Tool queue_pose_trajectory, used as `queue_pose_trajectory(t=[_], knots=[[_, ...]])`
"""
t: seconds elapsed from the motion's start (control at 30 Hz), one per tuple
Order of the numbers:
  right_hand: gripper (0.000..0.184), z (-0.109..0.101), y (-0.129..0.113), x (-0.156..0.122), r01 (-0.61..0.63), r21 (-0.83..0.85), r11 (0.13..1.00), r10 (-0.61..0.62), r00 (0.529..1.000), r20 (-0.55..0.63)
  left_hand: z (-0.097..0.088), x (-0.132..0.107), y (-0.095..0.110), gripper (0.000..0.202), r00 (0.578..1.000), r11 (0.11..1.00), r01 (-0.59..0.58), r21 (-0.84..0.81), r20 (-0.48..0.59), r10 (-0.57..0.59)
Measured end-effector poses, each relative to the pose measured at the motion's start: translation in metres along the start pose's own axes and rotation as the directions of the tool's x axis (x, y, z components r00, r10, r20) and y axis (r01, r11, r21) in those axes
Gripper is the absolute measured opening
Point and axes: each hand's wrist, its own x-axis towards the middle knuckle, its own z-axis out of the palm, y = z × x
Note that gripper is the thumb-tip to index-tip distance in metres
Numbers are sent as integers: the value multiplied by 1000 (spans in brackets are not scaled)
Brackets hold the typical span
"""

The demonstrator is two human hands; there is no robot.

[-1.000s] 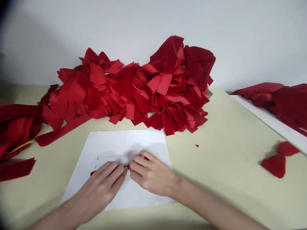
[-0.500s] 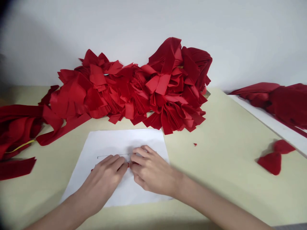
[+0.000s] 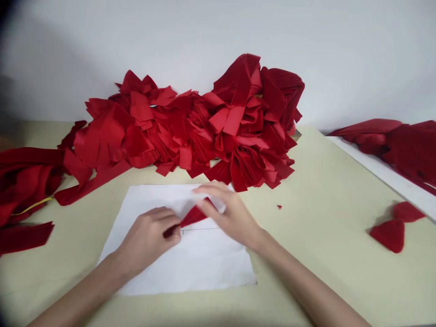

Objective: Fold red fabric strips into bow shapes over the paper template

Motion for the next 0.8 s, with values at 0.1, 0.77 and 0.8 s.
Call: queue_pose_trajectory(t=[0.1,0.77,0.8], knots=[[29,-12,-2,2,-177,145,973,210,943,-259,-11,6,-4,12,941,776,297,-556,33,-336],[17,31,-26,-3,-363,300,882,339,932,131,-6,2,2,14,891,403,385,-830,220,-397],[18,30,-26,-4,-368,305,878,341,929,142,-7,2,2,14,890,397,397,-827,243,-385]])
